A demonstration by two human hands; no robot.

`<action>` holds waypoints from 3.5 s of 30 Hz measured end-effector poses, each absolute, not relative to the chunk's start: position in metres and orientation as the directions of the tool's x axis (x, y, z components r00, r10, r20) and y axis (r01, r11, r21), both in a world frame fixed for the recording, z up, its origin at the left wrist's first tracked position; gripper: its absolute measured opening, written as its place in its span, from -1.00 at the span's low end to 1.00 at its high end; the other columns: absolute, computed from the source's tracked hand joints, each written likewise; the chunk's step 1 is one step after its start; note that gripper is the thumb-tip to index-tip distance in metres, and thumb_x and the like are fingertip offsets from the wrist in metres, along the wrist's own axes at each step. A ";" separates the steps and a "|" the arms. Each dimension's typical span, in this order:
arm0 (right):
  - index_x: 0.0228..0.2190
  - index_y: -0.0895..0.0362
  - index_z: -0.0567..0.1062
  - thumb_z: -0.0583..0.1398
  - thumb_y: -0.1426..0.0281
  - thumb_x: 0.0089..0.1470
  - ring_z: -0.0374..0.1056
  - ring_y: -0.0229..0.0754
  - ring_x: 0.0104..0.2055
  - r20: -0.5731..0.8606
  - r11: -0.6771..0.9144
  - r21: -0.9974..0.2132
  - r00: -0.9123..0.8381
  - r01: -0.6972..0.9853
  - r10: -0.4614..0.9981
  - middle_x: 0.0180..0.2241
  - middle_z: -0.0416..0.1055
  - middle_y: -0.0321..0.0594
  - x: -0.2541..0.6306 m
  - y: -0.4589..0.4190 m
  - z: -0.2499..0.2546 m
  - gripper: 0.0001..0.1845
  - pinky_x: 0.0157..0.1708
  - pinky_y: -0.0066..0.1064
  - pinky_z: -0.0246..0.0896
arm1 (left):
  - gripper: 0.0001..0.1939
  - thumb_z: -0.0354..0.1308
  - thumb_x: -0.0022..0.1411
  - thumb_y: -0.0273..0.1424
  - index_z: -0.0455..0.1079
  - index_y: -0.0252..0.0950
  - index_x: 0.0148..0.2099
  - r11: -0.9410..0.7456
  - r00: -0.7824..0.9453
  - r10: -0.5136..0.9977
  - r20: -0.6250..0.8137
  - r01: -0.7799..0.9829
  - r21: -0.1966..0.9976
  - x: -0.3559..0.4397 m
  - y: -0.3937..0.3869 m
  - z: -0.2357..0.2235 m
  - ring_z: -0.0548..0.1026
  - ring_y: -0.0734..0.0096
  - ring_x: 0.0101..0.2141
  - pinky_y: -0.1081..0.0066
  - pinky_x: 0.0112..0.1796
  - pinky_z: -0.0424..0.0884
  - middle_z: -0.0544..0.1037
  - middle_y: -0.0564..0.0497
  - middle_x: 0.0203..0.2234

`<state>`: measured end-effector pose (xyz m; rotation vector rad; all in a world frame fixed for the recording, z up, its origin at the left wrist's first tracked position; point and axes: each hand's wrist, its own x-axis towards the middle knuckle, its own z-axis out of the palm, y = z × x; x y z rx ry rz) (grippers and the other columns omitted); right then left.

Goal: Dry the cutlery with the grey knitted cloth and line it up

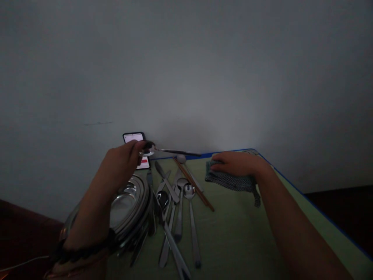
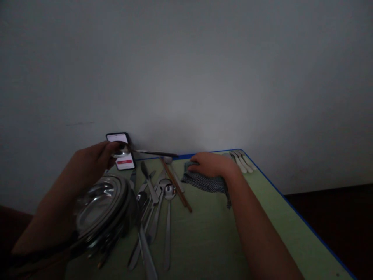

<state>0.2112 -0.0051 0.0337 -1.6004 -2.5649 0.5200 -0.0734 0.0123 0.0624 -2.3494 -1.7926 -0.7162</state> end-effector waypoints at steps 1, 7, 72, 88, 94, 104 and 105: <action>-0.28 0.22 0.49 0.01 0.19 0.15 0.39 -0.03 -0.23 -0.131 0.395 -0.320 -0.454 0.861 0.882 -0.22 0.49 0.00 0.212 -0.003 0.031 -0.59 -0.29 -0.29 0.21 | -0.56 -0.26 0.25 -0.21 0.41 -0.31 -0.22 -0.288 0.171 0.871 0.461 0.937 0.197 -0.074 0.012 0.063 0.41 0.25 -0.52 0.37 -0.49 0.21 0.45 -0.06 -0.55; 0.15 0.16 0.15 0.15 0.11 0.04 0.27 -0.12 0.06 -0.099 0.377 -0.634 -0.554 0.675 0.826 0.09 0.28 -0.02 0.215 -0.005 0.030 -0.28 -0.05 -0.34 0.20 | -0.59 -0.20 0.28 -0.21 0.43 -0.29 -0.19 -0.459 0.303 0.831 0.466 0.847 0.268 -0.062 0.006 0.060 0.40 0.40 -0.58 0.45 -0.50 0.26 0.45 0.04 -0.60; -0.12 0.05 0.46 0.06 0.36 0.11 0.41 0.00 -0.13 0.092 -0.366 -0.015 0.366 0.930 0.926 -0.15 0.48 -0.08 0.317 -0.001 -0.040 -0.69 -0.23 -0.27 0.27 | -0.48 -0.28 0.33 -0.22 0.13 -0.36 0.21 -0.572 0.541 0.801 0.257 0.817 0.065 0.176 0.035 -0.102 0.08 0.04 0.19 -0.01 0.14 -0.04 0.16 -0.16 0.22; -0.17 0.17 0.49 0.04 0.40 0.11 0.39 -0.04 -0.13 0.041 -0.338 -0.001 0.338 0.941 0.940 -0.17 0.45 0.04 0.307 -0.004 -0.042 -0.69 -0.22 -0.28 0.26 | -0.50 -0.25 0.32 -0.21 0.14 -0.30 0.21 -0.567 0.535 0.806 0.254 0.821 0.071 0.176 0.035 -0.101 0.08 0.06 0.20 0.00 0.14 -0.04 0.18 -0.13 0.22; -0.15 0.19 0.47 -0.04 0.46 0.15 0.39 -0.05 -0.13 0.069 -0.339 0.000 0.338 0.941 0.939 -0.17 0.44 0.06 0.307 -0.002 -0.047 -0.65 -0.21 -0.30 0.24 | -0.49 -0.26 0.33 -0.21 0.13 -0.36 0.21 -0.573 0.540 0.802 0.256 0.816 0.075 0.176 0.035 -0.102 0.08 0.04 0.19 0.00 0.14 -0.04 0.17 -0.16 0.22; -0.19 0.20 0.49 -0.07 0.50 0.13 0.41 0.00 -0.15 0.108 -0.363 0.009 0.360 0.932 0.927 -0.20 0.46 0.07 0.306 -0.001 -0.050 -0.63 -0.27 -0.25 0.26 | -0.49 -0.26 0.33 -0.22 0.12 -0.34 0.21 -0.573 0.540 0.801 0.259 0.817 0.069 0.175 0.035 -0.102 0.08 0.05 0.19 0.00 0.14 -0.04 0.17 -0.15 0.22; -0.19 0.19 0.49 -0.06 0.50 0.13 0.41 0.00 -0.15 0.108 -0.361 0.008 0.358 0.933 0.928 -0.20 0.46 0.07 0.306 -0.001 -0.050 -0.64 -0.27 -0.26 0.26 | -0.50 -0.26 0.33 -0.22 0.12 -0.34 0.21 -0.572 0.539 0.801 0.260 0.818 0.068 0.175 0.034 -0.102 0.08 0.05 0.19 0.00 0.14 -0.04 0.17 -0.14 0.22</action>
